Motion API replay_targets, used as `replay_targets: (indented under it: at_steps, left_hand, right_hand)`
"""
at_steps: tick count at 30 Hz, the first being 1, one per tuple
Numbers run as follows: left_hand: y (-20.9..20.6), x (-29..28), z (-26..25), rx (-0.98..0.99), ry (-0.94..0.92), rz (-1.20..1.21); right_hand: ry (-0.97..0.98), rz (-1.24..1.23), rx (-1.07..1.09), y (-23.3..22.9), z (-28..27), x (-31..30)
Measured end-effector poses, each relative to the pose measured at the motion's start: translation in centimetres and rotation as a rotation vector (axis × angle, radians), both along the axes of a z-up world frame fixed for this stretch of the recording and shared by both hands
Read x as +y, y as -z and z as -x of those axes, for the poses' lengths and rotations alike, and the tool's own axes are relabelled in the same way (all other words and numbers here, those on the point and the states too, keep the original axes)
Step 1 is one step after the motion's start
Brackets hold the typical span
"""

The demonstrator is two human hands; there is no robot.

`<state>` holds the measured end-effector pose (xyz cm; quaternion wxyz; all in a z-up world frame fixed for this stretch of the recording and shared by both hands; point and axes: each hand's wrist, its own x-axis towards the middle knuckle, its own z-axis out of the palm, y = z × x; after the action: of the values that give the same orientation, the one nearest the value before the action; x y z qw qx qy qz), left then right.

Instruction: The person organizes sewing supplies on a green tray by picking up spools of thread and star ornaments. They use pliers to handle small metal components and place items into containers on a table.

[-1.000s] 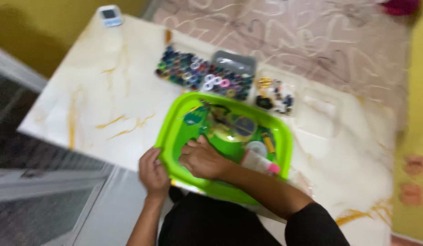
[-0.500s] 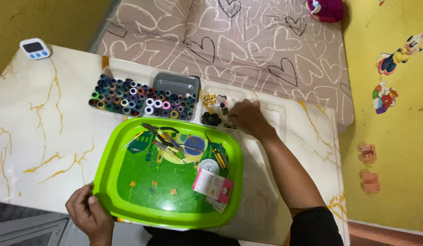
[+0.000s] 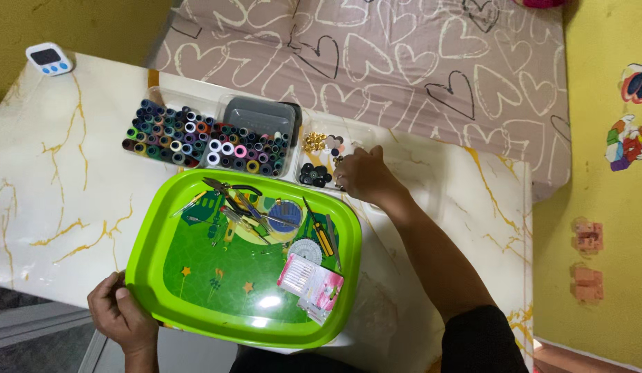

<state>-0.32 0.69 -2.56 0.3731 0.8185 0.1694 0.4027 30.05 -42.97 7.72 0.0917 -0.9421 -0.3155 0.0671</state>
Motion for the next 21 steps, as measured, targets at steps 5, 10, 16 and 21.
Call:
replay_targets:
  at_steps: [5,10,16,21]
  left_hand:
    - [0.0,-0.3,-0.2,-0.048,0.018,0.107]
    - [-0.3,-0.1,-0.6,-0.051,0.022,0.137]
    - [-1.9,-0.8,-0.8,-0.073,0.086,0.289]
    - [-5.1,-1.4,-0.5,0.089,0.014,-0.173]
  right_hand:
    - [-0.021,-0.077,-0.01,-0.7,0.2,0.2]
    - [-0.058,-0.135,-0.23,-3.3,2.7,0.7]
    - [0.027,-0.597,0.112,-3.6,13.1,1.7]
    - [0.118,-0.579,-0.099,-1.8,18.3,3.0]
